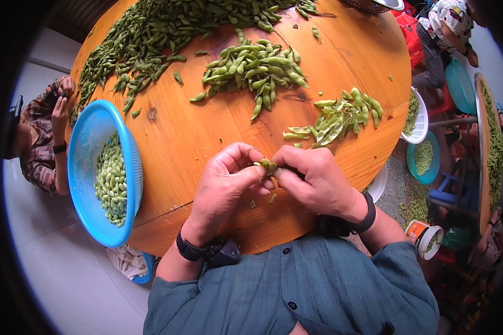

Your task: Shelling edamame (soybeans) by hand from their pods and placing them into containers.

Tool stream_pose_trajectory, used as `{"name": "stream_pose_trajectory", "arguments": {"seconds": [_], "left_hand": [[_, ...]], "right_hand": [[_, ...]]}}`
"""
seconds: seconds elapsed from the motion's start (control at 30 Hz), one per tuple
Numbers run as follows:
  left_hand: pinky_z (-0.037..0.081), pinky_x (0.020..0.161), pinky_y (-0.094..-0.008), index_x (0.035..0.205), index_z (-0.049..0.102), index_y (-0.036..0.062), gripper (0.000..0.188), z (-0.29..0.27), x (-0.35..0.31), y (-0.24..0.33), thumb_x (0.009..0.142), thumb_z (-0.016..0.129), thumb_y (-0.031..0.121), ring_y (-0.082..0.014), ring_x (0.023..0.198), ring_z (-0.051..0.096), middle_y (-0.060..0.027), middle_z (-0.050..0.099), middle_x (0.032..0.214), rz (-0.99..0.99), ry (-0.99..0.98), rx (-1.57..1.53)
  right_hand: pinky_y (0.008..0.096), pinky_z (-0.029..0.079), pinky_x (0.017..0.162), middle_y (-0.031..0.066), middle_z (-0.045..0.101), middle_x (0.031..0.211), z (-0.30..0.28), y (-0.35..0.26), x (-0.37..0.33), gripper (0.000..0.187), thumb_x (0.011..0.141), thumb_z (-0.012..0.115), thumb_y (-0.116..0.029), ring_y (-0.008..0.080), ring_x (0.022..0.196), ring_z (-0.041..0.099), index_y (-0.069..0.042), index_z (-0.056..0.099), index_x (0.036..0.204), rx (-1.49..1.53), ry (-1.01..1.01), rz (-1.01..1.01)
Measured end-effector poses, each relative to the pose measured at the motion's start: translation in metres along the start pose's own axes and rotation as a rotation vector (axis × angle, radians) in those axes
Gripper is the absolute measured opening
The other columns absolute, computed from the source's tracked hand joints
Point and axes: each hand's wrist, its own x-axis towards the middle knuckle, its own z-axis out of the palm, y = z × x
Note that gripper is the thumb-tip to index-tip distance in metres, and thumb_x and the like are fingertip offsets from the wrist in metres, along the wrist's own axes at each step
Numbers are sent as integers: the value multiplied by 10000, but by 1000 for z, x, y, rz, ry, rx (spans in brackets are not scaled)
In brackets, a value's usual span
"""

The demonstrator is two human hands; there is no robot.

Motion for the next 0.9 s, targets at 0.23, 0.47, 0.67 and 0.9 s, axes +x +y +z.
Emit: {"name": "stream_pose_trajectory", "arguments": {"seconds": [0.23,0.47,0.67,0.9], "left_hand": [[573,701,-247,1071,579,-6,138,3,1,-9,953,621,52,-130,816,687,-73,684,954,140,26,54],[562,702,-235,1083,595,5,146,8,-1,-18,942,630,3,-114,830,682,-51,680,932,370,77,210],[557,694,-233,1054,628,-1,119,7,1,-18,935,634,-4,-109,809,674,-43,671,925,488,90,418],[536,639,-219,1060,598,-13,117,8,-2,-9,951,616,25,-94,760,655,-18,640,844,269,40,287]], "right_hand": [[244,456,505,10,607,679,-5,-1,-1,103,921,555,-74,66,566,579,-1,626,906,410,-57,388],[200,481,504,22,644,738,-12,4,4,149,992,534,-144,62,561,596,-24,616,959,701,-151,498],[199,491,511,26,652,746,-13,7,4,156,998,538,-171,67,558,604,-38,613,965,783,-169,520],[198,487,507,26,637,739,-12,4,3,143,999,542,-153,67,561,598,-34,612,959,733,-194,525]]}}
